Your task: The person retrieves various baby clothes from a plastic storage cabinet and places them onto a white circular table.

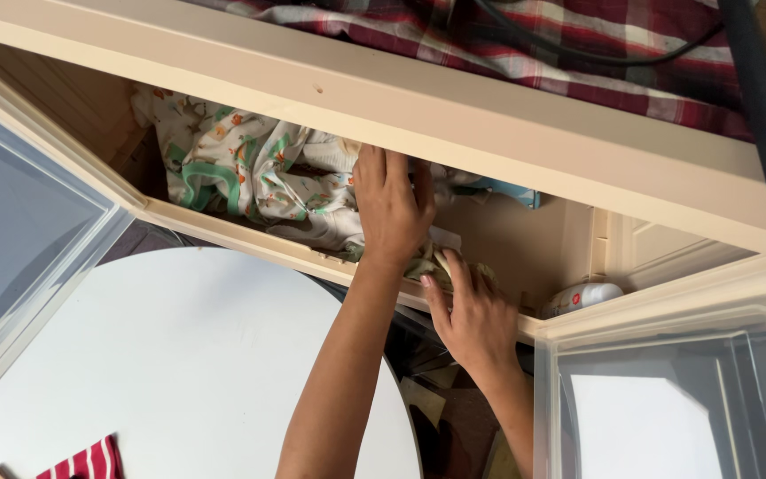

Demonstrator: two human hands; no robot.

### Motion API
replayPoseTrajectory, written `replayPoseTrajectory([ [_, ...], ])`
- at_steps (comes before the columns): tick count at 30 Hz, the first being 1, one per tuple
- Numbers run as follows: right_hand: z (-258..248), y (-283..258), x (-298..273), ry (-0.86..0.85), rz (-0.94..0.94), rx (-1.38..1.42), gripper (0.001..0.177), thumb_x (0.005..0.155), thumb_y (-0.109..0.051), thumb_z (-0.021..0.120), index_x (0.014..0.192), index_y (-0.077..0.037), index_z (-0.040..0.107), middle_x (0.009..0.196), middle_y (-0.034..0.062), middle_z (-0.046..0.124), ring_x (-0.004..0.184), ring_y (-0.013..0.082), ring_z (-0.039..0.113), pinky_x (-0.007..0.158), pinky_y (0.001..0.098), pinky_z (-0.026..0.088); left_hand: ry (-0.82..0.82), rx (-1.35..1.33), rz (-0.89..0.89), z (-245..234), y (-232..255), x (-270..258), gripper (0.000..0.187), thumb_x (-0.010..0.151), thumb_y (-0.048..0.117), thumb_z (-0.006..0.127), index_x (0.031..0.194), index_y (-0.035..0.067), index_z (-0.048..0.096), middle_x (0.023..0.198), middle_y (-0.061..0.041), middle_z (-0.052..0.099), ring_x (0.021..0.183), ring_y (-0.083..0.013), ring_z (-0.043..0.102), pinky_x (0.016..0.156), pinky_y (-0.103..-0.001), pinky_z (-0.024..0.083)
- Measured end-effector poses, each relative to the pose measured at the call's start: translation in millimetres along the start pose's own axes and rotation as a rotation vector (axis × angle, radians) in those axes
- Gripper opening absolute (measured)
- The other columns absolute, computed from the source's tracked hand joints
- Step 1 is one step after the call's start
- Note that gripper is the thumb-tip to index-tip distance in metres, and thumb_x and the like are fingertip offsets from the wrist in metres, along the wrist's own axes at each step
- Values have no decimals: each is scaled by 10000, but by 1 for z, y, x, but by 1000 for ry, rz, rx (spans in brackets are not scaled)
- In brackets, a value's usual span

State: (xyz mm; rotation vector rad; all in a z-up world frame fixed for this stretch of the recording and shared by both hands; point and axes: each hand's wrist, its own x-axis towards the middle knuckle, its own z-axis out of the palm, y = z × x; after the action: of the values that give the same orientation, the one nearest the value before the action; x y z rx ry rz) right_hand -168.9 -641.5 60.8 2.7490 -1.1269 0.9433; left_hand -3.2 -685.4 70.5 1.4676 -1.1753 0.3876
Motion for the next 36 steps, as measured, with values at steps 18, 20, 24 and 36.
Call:
replayPoseTrajectory([
  [18,6,1,-2,1,-11,-64,400,996,-389,587,1138,-45,736,985,140,783,854,287,761,731,396,598,-630,369,-48,23,-26,-14,314,835,363,689,858,64,782,1119,-143,743,1118,-326,685,1044,-482,504],
  [20,7,1,-5,-6,-8,-64,403,1001,-391,580,1128,-44,738,971,139,784,833,281,764,717,390,598,-861,416,-127,25,-28,-12,388,893,432,649,876,64,771,1005,-151,758,992,-312,719,958,-472,549],
  [24,6,3,-4,-7,-19,-38,404,1015,-390,570,1118,-41,744,937,132,784,808,276,768,702,385,601,-987,586,-259,1,-22,12,526,984,556,549,976,63,731,927,-137,752,844,-293,719,784,-545,546],
  [36,6,3,-2,27,-16,-65,323,950,-342,616,1022,-52,740,907,121,779,785,265,763,688,377,598,-749,467,229,26,6,-13,340,936,278,568,1191,113,722,1420,-168,552,1366,-435,447,1183,-617,300],
])
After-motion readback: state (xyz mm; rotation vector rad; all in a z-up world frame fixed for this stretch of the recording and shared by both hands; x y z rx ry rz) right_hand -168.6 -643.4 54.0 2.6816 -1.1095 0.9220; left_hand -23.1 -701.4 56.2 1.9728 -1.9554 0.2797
